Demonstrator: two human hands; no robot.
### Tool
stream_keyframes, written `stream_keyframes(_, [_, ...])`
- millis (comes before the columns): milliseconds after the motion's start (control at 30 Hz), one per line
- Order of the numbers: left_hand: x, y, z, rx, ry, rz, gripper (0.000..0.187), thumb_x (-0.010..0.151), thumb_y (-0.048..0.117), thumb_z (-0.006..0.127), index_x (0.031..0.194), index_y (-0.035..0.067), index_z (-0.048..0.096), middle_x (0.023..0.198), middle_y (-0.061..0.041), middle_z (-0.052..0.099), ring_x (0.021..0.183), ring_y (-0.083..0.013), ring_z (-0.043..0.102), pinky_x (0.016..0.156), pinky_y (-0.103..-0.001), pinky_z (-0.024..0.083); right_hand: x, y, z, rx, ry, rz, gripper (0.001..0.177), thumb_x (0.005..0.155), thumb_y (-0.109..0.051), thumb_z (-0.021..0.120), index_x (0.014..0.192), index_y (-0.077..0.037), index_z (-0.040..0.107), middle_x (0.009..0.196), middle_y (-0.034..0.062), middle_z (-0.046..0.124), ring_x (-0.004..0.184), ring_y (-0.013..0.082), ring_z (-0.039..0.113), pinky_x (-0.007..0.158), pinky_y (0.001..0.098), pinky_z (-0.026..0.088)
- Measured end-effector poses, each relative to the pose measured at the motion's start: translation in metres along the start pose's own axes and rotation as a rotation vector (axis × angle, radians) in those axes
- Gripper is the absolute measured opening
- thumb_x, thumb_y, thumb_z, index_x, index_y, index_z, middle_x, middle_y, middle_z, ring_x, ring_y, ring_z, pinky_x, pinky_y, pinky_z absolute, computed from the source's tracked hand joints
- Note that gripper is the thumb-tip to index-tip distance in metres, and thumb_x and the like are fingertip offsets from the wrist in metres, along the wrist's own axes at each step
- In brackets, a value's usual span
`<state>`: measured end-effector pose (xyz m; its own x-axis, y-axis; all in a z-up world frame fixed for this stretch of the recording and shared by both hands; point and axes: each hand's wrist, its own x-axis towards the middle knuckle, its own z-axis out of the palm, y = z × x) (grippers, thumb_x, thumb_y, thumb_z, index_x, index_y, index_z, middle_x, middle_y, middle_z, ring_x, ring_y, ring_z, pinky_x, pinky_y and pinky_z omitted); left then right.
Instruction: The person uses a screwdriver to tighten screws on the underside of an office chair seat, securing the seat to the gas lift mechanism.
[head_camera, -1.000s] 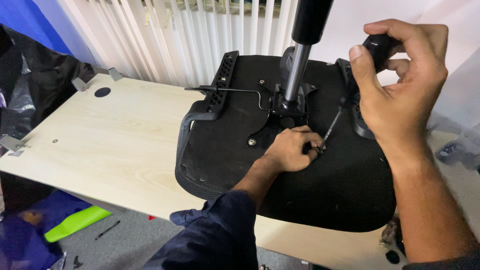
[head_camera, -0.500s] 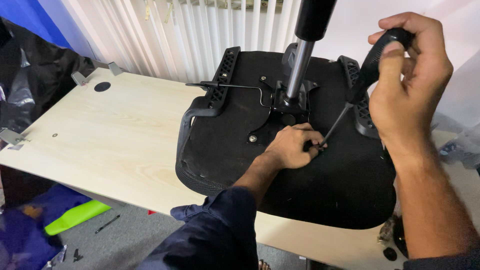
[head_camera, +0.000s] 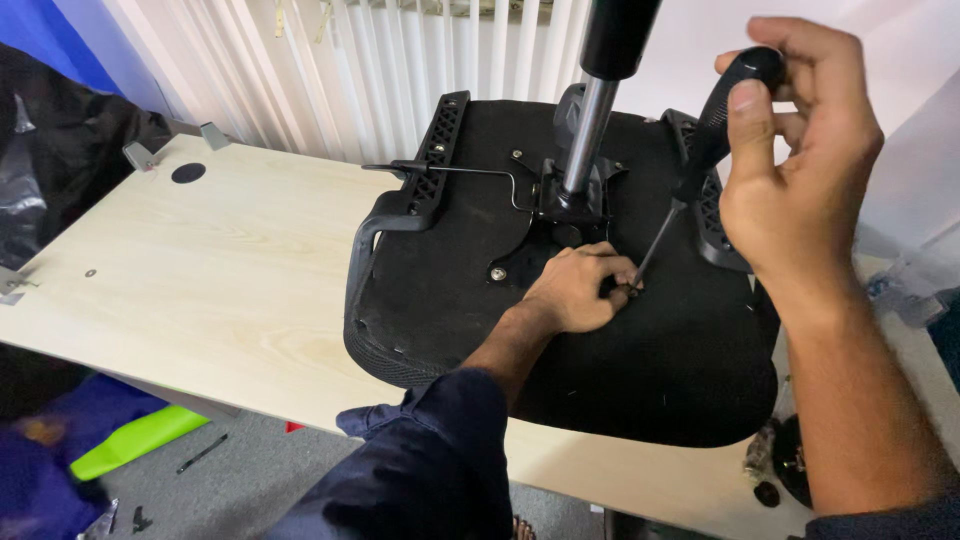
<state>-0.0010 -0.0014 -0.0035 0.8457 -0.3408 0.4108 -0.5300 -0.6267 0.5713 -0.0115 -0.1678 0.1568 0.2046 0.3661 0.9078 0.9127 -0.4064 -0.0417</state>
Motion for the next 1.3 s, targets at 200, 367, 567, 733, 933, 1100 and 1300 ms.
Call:
stream_keyframes(200, [-0.001,-0.002,0.000,-0.025,-0.020,-0.010,0.023,0.082,0.016,0.068,0.103,0.021,0.076,0.105,0.000,0.072,0.098,-0.0176,0.071,0.098,-0.039,0.053,0.002,-0.002,-0.001,-0.014,-0.016,0.029,0.021,0.116,0.011,0.046,0.136,0.006,0.046,0.120,0.0189,0.068,0.118,0.0226,0.072,0.092,0.0274,0.063])
stream_keyframes(367, [-0.001,-0.001,-0.001,-0.017,-0.027,-0.036,0.024,0.081,0.016,0.068,0.103,0.022,0.076,0.105,0.001,0.072,0.100,-0.0175,0.070,0.101,-0.039,0.051,0.006,-0.009,-0.003,-0.186,0.006,-0.022,0.029,0.108,0.008,0.069,0.131,0.004,0.050,0.119,0.0175,0.065,0.111,0.0233,0.071,0.080,0.0262,0.061])
stream_keyframes(567, [-0.001,-0.002,0.001,-0.009,-0.061,-0.068,0.024,0.083,0.019,0.067,0.106,0.023,0.075,0.104,0.003,0.070,0.102,-0.0157,0.068,0.107,-0.042,0.045,0.007,-0.014,-0.008,-0.287,0.006,-0.047,0.029,0.105,0.009,0.078,0.126,0.006,0.060,0.119,0.0169,0.052,0.099,0.0191,0.067,0.080,0.0237,0.060])
stream_keyframes(733, [0.000,-0.004,0.003,0.013,-0.067,-0.061,0.024,0.083,0.019,0.067,0.106,0.023,0.074,0.103,0.003,0.070,0.103,-0.0158,0.066,0.107,-0.042,0.045,0.001,-0.010,-0.004,-0.290,0.007,-0.056,0.027,0.105,0.013,0.070,0.129,0.006,0.061,0.120,0.0158,0.056,0.107,0.0212,0.069,0.080,0.0223,0.063])
stream_keyframes(933, [0.001,-0.005,0.001,-0.007,-0.085,-0.061,0.025,0.083,0.020,0.067,0.107,0.023,0.074,0.103,0.003,0.068,0.101,-0.0168,0.066,0.104,-0.042,0.045,0.000,-0.002,-0.001,-0.192,0.023,-0.030,0.032,0.102,0.019,0.050,0.131,0.008,0.055,0.129,0.0143,0.064,0.124,0.0235,0.071,0.093,0.0251,0.067])
stream_keyframes(1100, [-0.001,-0.002,0.001,0.006,-0.012,-0.024,0.025,0.081,0.018,0.069,0.105,0.021,0.075,0.102,0.002,0.071,0.098,-0.0169,0.069,0.101,-0.039,0.049,-0.002,-0.008,-0.001,-0.127,0.046,0.007,0.023,0.108,0.013,0.064,0.128,0.005,0.059,0.126,0.0138,0.052,0.115,0.0197,0.067,0.090,0.0239,0.066])
stream_keyframes(1300, [0.000,0.000,0.000,-0.068,-0.029,-0.042,0.021,0.081,0.010,0.071,0.100,0.015,0.076,0.104,0.000,0.073,0.097,-0.0165,0.073,0.099,-0.037,0.054,0.001,-0.009,0.000,-0.193,0.045,-0.012,0.022,0.108,0.011,0.074,0.126,0.003,0.064,0.122,0.0128,0.050,0.105,0.0170,0.066,0.081,0.0226,0.062])
